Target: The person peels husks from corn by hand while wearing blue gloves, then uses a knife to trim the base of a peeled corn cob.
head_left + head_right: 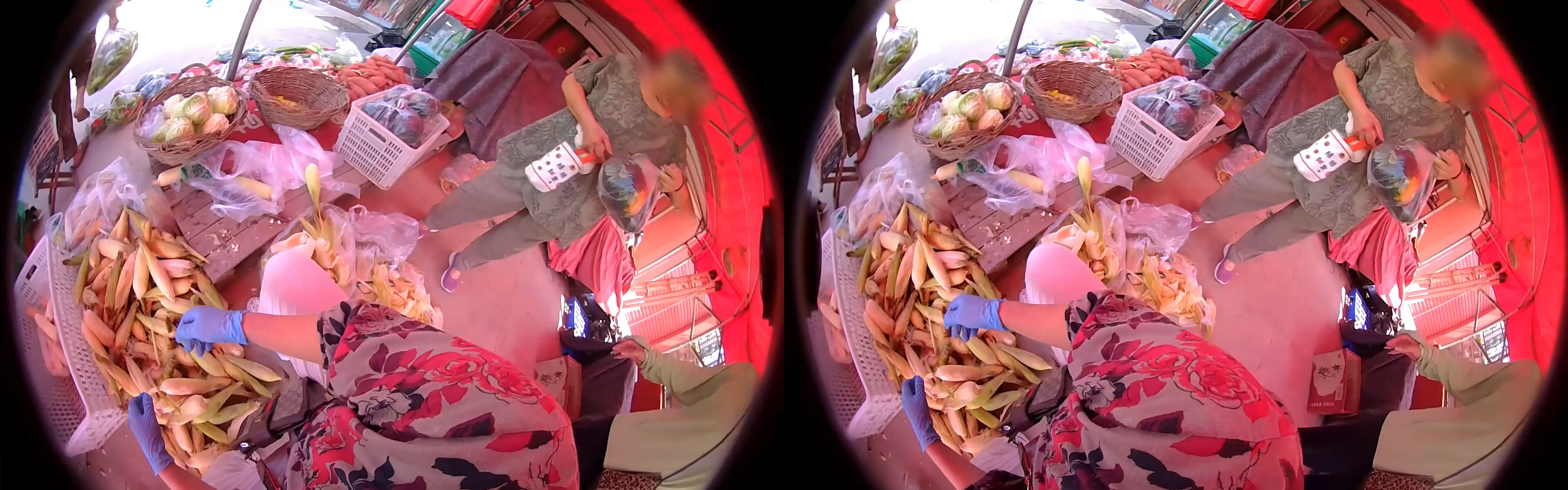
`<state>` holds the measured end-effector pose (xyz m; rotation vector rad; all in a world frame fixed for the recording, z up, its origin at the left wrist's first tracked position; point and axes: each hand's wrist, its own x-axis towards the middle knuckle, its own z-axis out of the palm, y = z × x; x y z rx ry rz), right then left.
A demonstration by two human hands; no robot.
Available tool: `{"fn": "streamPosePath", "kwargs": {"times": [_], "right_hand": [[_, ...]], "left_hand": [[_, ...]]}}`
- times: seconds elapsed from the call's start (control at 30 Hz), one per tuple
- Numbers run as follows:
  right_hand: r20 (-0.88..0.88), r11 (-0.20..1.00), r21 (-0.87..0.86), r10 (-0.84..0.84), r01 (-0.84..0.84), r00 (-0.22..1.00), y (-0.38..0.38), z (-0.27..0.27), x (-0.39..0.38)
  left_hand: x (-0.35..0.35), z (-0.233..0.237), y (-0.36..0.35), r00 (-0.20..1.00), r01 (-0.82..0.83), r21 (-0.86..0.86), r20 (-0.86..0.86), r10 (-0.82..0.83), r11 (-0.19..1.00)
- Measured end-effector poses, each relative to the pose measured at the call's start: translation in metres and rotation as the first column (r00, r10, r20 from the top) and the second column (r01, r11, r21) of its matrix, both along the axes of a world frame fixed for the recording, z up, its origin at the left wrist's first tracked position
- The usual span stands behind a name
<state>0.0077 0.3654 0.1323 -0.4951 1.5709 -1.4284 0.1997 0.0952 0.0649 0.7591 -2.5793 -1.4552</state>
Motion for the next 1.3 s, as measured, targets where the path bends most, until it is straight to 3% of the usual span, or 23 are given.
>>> {"fn": "streamPosePath", "kwargs": {"times": [0.27,0.43,0.53,0.57,0.63,0.67,0.7,0.73,0.8,0.83,0.87,0.9,1.0,1.13,1.3], "right_hand": [[-0.136,0.988,0.117,0.114,-0.099,0.984,0.019,0.054,0.041],[-0.198,0.994,0.095,0.073,-0.055,0.978,0.028,0.054,0.046],[-0.19,0.992,0.108,0.082,-0.062,0.978,0.033,0.068,0.05],[-0.213,0.99,0.119,0.099,-0.075,0.972,0.039,0.085,0.056],[-0.24,0.994,0.06,0.099,-0.087,0.966,0.041,0.085,0.056],[-0.25,0.992,0.079,0.119,-0.102,0.961,0.04,0.084,0.055],[-0.218,0.996,0.018,0.093,-0.091,0.972,0.042,0.074,0.053],[-0.248,0.999,0.004,0.052,-0.052,0.967,0.044,0.065,0.051],[-0.255,0.998,-0.009,-0.056,0.056,0.965,0.043,0.032,0.03],[-0.304,0.988,0.099,-0.084,0.119,0.949,0.046,0.037,0.022],[-0.286,0.981,0.066,-0.159,0.184,0.945,0.048,0.021,0.007],[-0.287,0.931,0.145,-0.286,0.336,0.914,0.049,0.014,-0.003],[-0.224,0.853,0.177,-0.452,0.492,0.864,0.051,-0.033,-0.041],[-0.125,0.853,0.275,-0.426,0.444,0.896,0.022,-0.085,-0.061],[0.045,0.868,0.47,-0.207,0.162,0.977,-0.03,-0.17,-0.042]], "left_hand": [[0.002,-0.017,-0.013,0.998,0.056,0.03,-0.016,-0.055,0.998],[0.011,-0.065,-0.041,1.0,0.007,-0.014,0.007,-0.007,1.0],[0.021,-0.1,-0.067,0.999,0.002,0.123,0.046,-0.008,0.992],[0.024,-0.114,-0.077,0.999,-0.012,0.029,0.033,0.011,1.0],[0.031,-0.083,-0.063,0.981,-0.013,0.06,0.196,0.001,0.998],[0.035,-0.041,-0.033,0.983,-0.037,0.022,0.181,0.032,0.999],[0.039,-0.055,-0.037,1.0,-0.013,0.046,0.008,0.013,0.999],[0.04,-0.034,-0.025,0.997,-0.05,0.044,0.063,0.048,0.998],[0.044,-0.006,-0.005,0.987,-0.161,-0.083,-0.018,0.16,0.983],[0.047,0.002,-0.004,0.983,-0.18,-0.143,-0.053,0.174,0.973],[0.048,0.022,0.006,0.962,-0.27,-0.086,-0.059,0.266,0.959],[0.052,0.028,0.004,0.951,-0.31,-0.135,-0.07,0.303,0.941],[0.057,0.033,-0.01,0.913,-0.404,-0.158,-0.014,0.408,0.901],[0.052,0.044,-0.011,0.863,-0.504,-0.101,-0.092,0.496,0.858],[0.052,0.043,-0.014,0.819,-0.57,-0.037,-0.099,0.565,0.82]]}}
